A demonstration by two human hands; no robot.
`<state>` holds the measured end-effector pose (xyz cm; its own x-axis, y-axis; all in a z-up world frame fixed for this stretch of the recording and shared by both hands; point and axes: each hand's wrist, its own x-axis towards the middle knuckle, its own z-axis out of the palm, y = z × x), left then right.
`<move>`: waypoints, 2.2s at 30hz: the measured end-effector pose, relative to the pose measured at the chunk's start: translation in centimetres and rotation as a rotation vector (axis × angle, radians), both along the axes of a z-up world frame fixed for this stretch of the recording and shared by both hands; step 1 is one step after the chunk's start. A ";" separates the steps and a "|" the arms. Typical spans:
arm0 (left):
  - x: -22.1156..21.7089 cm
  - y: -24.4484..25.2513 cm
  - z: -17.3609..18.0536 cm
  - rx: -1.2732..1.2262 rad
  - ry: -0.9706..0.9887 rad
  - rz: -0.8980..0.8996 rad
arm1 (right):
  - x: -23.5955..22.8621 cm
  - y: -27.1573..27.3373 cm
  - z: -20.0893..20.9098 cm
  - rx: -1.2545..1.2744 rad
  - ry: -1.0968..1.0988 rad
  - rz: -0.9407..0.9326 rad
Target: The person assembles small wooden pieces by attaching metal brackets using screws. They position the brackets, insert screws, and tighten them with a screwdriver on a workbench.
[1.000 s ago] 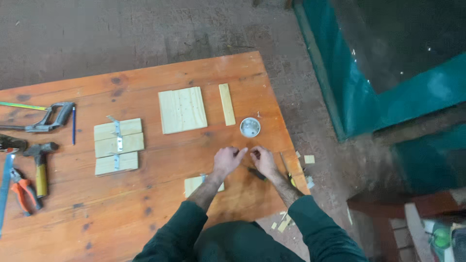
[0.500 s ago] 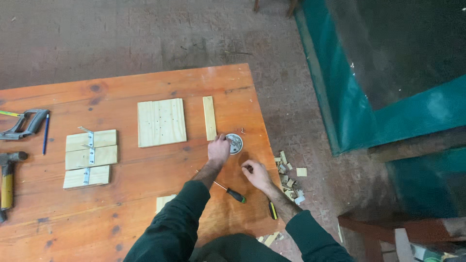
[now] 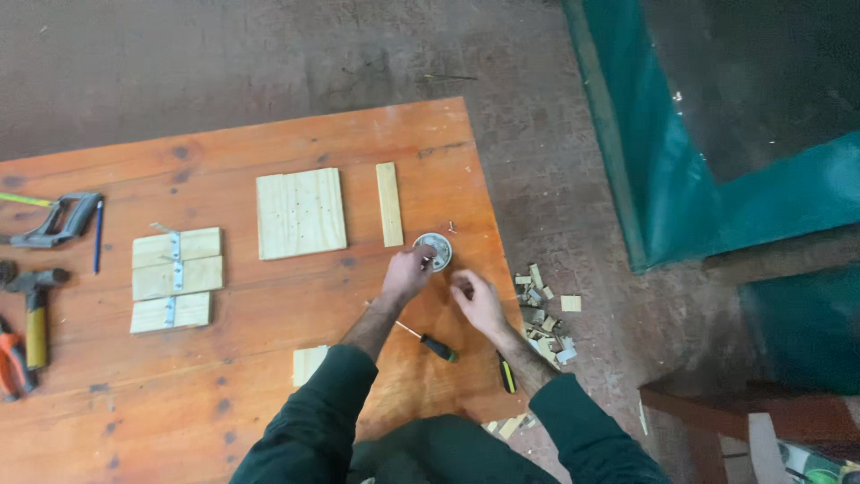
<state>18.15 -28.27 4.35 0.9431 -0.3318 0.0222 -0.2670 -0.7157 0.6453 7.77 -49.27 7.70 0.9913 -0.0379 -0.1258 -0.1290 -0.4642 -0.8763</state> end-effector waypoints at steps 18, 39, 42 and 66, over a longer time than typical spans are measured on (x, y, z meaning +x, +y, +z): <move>-8.9 9.7 9.6 -0.562 0.270 0.081 | -3.6 9.8 2.5 0.395 -0.096 0.062; -21.4 32.7 2.7 -0.756 0.172 0.405 | -12.2 18.9 5.0 -0.741 -0.309 0.143; -22.0 32.5 0.2 -0.690 0.191 0.358 | -12.8 16.1 1.4 -0.934 -0.134 0.078; -19.8 27.0 -6.9 -0.257 -0.068 0.160 | -7.6 27.0 0.5 -0.247 0.020 0.166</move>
